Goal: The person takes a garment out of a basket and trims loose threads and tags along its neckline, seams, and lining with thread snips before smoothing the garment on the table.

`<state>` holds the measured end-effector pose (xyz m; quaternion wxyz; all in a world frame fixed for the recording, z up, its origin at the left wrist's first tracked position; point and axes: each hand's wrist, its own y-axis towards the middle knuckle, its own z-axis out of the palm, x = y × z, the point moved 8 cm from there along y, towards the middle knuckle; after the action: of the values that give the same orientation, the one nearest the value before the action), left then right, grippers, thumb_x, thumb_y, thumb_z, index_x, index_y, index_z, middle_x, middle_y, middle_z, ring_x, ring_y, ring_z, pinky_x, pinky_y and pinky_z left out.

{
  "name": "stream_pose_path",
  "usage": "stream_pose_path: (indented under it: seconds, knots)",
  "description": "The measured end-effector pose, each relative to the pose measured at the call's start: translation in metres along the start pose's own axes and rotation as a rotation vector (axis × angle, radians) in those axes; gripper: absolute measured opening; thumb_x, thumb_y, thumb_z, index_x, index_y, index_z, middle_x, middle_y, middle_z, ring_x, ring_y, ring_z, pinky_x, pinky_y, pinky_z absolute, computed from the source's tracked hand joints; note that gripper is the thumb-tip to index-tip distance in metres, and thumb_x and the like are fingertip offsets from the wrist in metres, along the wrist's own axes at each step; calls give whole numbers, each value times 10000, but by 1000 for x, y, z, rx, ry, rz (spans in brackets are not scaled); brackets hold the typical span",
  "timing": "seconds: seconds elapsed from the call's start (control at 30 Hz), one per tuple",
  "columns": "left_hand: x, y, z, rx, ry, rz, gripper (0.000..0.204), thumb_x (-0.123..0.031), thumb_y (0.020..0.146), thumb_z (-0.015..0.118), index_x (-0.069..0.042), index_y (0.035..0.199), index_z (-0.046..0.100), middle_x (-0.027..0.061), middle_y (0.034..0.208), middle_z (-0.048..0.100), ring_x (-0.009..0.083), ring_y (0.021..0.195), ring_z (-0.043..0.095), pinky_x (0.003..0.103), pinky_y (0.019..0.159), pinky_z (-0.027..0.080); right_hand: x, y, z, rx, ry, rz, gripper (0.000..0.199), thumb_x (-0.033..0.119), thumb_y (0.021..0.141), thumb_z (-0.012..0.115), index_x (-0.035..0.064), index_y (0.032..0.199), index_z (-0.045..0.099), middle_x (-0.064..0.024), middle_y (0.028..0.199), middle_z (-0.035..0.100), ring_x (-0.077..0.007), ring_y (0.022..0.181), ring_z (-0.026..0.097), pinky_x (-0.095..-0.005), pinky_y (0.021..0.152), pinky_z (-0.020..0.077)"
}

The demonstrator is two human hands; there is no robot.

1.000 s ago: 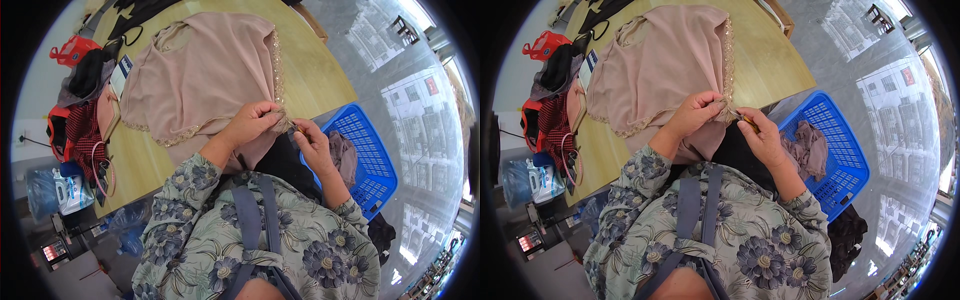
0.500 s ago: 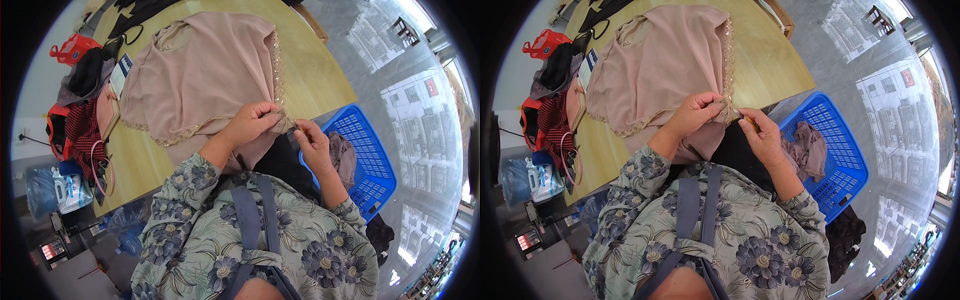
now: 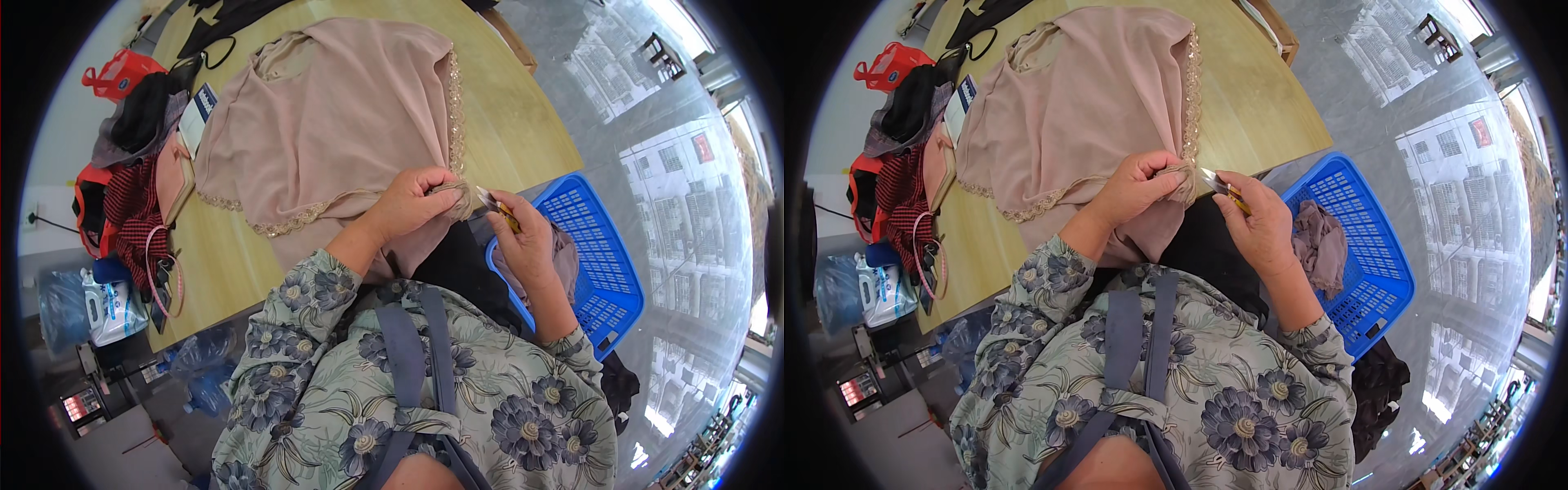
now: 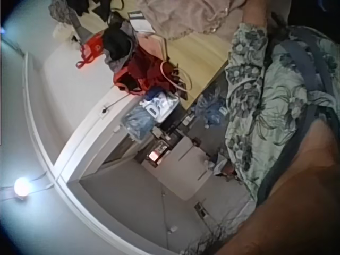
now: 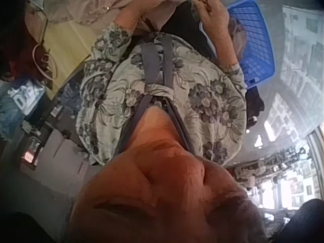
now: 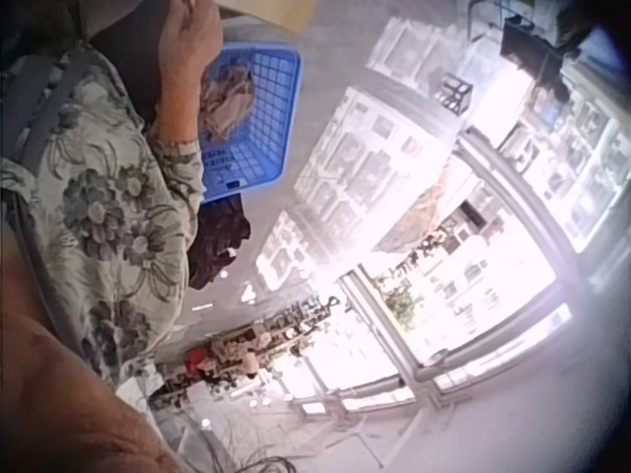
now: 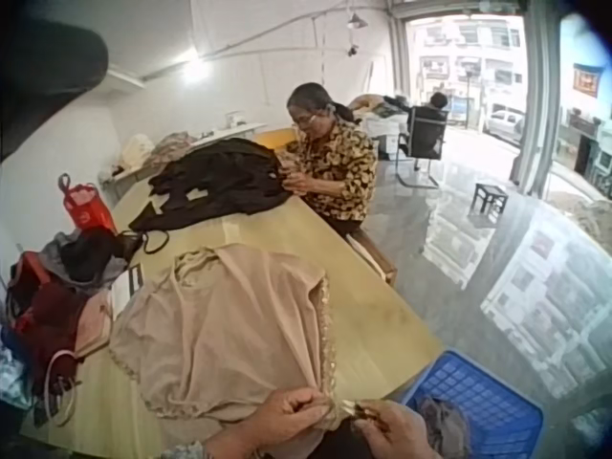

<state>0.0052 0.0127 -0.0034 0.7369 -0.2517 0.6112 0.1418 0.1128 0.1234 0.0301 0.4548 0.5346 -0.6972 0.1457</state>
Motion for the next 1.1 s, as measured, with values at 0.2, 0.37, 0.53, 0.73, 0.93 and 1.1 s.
stream_pose_path:
  seconds: [0.2,0.37,0.53,0.73,0.93,1.1]
  knots:
    - [4,-1,-1,50,58,-38,143,-83,847,529,2,946,589,-34,786,569,17,694,498,171,626,420,12,4,-2,10,-14,-54,239,109,744,642,68,975,598,-100,833,622,-240,731,603,-298,642,469]
    - [3,-1,-1,40,65,-30,138,-83,839,528,1,926,595,-38,770,567,16,684,495,169,615,414,16,7,-3,16,-57,-94,238,108,742,642,66,971,598,-103,822,622,-237,715,604,-296,624,471]
    - [4,-1,0,43,50,-31,135,-83,838,526,0,920,595,-41,764,564,13,680,491,168,610,411,17,7,-7,18,-89,-103,240,112,738,647,65,968,599,-102,820,622,-234,707,603,-296,616,470]
    - [0,-1,1,38,66,-20,126,-86,839,527,-6,908,595,-47,753,556,9,669,482,163,601,405,17,9,-7,33,-88,-114,244,122,733,652,66,966,603,-100,798,615,-236,686,596,-298,603,464]
    - [0,-1,2,53,82,-22,121,-82,837,527,-8,903,596,-45,731,553,9,647,479,162,581,402,24,14,-6,48,-105,-136,248,127,728,656,75,965,609,-92,775,609,-238,682,592,-305,595,459]
    - [-1,-1,3,64,80,5,110,-82,836,532,-8,889,594,-37,732,560,15,647,488,164,584,409,30,15,-5,61,-182,-193,237,155,732,653,89,957,614,-71,727,590,-234,648,572,-315,579,444]
